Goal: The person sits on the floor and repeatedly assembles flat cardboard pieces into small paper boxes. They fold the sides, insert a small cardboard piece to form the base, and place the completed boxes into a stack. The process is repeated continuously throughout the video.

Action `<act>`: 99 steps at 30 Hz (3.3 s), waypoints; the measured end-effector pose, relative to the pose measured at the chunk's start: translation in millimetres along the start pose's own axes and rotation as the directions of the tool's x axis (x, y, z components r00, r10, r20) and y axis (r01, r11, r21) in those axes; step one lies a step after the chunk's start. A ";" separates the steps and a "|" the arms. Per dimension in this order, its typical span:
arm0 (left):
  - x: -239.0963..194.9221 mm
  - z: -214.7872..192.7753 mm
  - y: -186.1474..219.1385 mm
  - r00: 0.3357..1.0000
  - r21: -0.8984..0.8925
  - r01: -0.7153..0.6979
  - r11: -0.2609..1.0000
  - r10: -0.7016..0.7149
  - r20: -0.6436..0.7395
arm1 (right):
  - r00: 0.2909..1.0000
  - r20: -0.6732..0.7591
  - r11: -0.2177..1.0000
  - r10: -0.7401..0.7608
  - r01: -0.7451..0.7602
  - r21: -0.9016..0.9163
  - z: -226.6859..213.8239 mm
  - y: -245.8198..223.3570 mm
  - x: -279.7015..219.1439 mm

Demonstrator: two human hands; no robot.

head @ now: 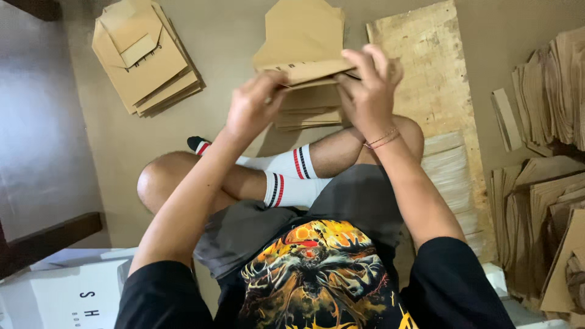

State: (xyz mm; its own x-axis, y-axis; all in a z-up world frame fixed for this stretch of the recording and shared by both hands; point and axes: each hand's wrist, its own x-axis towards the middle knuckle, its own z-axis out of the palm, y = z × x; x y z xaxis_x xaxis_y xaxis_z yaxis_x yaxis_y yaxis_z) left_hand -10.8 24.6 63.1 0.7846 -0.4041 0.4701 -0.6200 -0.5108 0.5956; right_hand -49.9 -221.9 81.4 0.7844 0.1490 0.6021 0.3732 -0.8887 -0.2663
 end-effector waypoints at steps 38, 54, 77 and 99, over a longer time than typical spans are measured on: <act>-36.2 83.6 -39.6 0.736 0.602 -0.235 0.764 -0.264 0.623 | 0.775 0.617 0.990 0.138 -0.123 -0.068 -63.0 158.3 -221.7; -14.9 54.1 -20.1 0.920 0.267 -0.151 0.952 0.037 0.389 | 0.689 0.040 0.503 0.723 -0.566 0.654 -57.5 101.2 -89.6; 1.4 2.2 33.8 0.835 0.710 -0.342 0.616 -0.148 0.530 | 0.534 0.753 0.916 0.383 -0.322 -0.238 100.6 16.3 -55.0; 5.9 36.3 25.2 0.649 0.532 0.197 0.824 -0.516 0.559 | 0.742 0.647 0.982 0.174 -0.180 -0.057 57.2 -21.0 -22.1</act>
State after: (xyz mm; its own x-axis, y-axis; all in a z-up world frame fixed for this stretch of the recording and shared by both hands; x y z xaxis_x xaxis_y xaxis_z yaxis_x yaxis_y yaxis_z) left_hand -21.8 -18.3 57.2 0.8286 -0.4232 -0.3665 -0.3568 -0.9037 0.2368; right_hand -46.7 -181.8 30.6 0.9676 0.2369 -0.0868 0.1970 -0.9244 -0.3267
